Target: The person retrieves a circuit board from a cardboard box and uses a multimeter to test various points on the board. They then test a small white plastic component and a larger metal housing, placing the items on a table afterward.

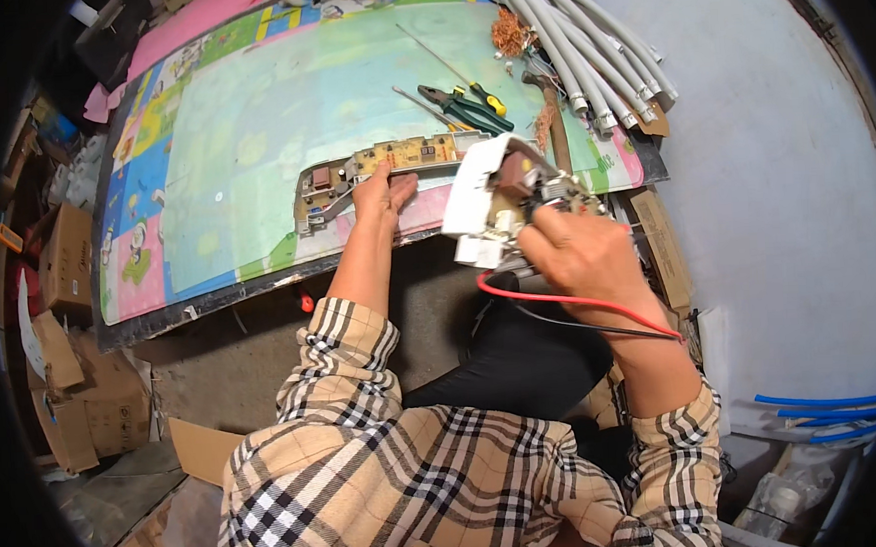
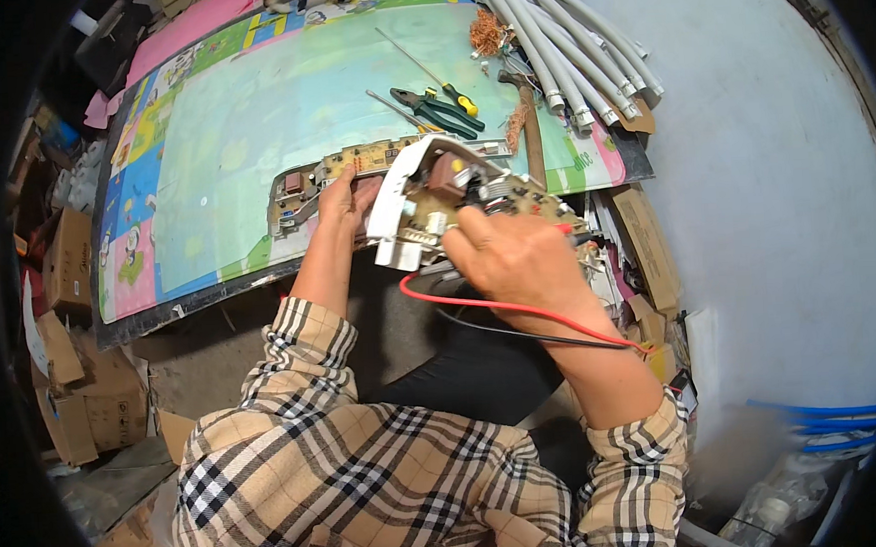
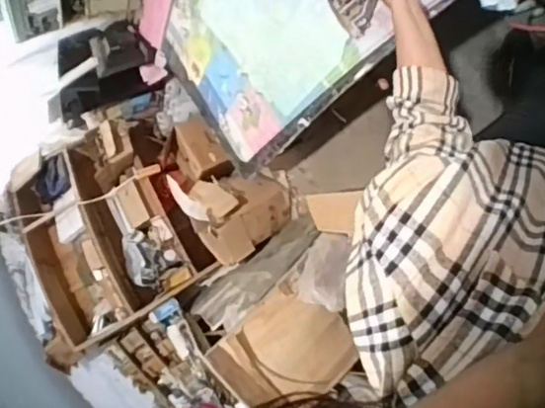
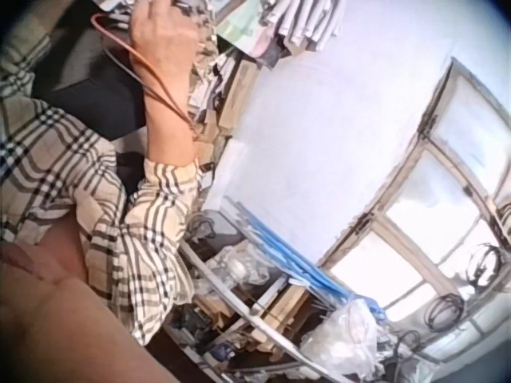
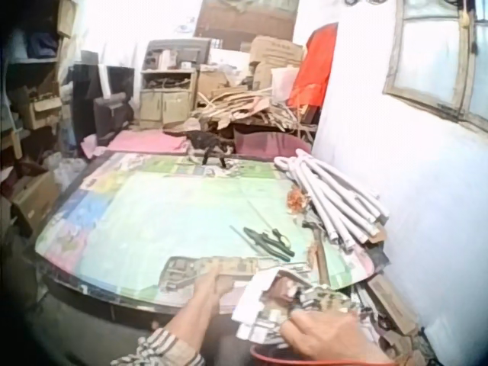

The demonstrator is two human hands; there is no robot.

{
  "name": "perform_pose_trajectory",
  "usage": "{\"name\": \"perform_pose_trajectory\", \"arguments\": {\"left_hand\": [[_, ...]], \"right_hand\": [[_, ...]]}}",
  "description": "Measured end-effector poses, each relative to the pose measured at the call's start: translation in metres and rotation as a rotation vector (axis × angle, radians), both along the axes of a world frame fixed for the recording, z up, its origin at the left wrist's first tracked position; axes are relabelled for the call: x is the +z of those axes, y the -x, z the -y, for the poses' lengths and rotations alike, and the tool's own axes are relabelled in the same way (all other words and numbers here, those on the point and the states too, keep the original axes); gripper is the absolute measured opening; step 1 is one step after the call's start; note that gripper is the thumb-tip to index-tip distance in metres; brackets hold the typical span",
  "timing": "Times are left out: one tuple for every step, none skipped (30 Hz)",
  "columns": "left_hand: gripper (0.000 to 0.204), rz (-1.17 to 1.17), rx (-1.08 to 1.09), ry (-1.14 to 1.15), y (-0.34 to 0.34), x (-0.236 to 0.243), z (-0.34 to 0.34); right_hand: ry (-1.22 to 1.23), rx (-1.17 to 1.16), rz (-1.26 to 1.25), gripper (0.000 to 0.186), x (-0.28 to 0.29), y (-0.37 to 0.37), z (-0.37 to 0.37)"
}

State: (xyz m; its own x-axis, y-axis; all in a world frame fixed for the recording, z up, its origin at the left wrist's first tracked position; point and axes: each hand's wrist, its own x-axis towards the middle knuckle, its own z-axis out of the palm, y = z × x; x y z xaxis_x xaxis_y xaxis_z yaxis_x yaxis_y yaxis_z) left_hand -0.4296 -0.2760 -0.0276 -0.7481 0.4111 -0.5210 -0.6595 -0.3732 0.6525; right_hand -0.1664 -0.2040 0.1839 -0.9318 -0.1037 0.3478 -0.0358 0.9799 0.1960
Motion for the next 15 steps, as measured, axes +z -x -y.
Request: {"name": "perform_pose_trajectory", "arguments": {"left_hand": [[0.046, 0.015, -0.061, 0.024, -0.008, 0.013, 0.000], [0.050, 0.030, -0.121, 0.048, -0.016, 0.027, 0.001], [0.054, 0.040, -0.167, 0.077, -0.018, 0.034, 0.008], [0.063, 0.006, -0.167, 0.057, -0.018, 0.030, 0.016], [0.063, -0.012, -0.191, 0.013, -0.012, 0.018, 0.024], [0.064, -0.049, -0.230, -0.019, -0.013, 0.016, 0.032], [0.065, -0.086, -0.268, -0.051, -0.015, 0.015, 0.041], [0.064, -0.066, -0.352, -0.048, -0.013, 0.007, 0.051], [0.063, -0.020, -0.469, -0.141, -0.014, 0.010, 0.069], [0.060, -0.013, -0.488, -0.178, -0.026, 0.026, 0.077], [0.058, -0.001, -0.513, -0.216, -0.040, 0.046, 0.083], [0.056, -0.013, -0.535, -0.246, -0.049, 0.059, 0.091], [0.054, -0.025, -0.551, -0.271, -0.053, 0.066, 0.100], [0.051, 0.032, -0.561, -0.265, -0.056, 0.069, 0.108], [0.050, -0.005, -0.520, -0.342, -0.058, 0.070, 0.114]], "right_hand": [[-0.032, 0.023, 0.036, 0.009, -0.002, 0.004, 0.001], [-0.040, 0.031, 0.066, 0.007, -0.007, 0.006, 0.003], [-0.042, 0.055, 0.089, 0.006, -0.014, 0.012, 0.006], [-0.029, 0.102, 0.103, 0.005, -0.022, 0.019, 0.009], [-0.031, 0.133, 0.106, 0.005, -0.028, 0.027, 0.011], [-0.027, 0.160, 0.109, 0.006, -0.035, 0.033, 0.014], [-0.024, 0.186, 0.113, 0.006, -0.042, 0.038, 0.017], [-0.024, 0.220, 0.118, 0.009, -0.050, 0.043, 0.021], [-0.032, 0.258, 0.139, 0.008, -0.055, 0.047, 0.027], [-0.041, 0.273, 0.169, 0.007, -0.060, 0.050, 0.030], [-0.049, 0.281, 0.202, 0.007, -0.067, 0.053, 0.031], [-0.018, 0.287, 0.188, 0.008, -0.073, 0.058, 0.034], [0.029, 0.287, 0.191, 0.009, -0.080, 0.064, 0.038], [0.018, 0.296, 0.205, 0.010, -0.081, 0.067, 0.040], [0.006, 0.315, 0.213, 0.011, -0.082, 0.073, 0.044]]}}
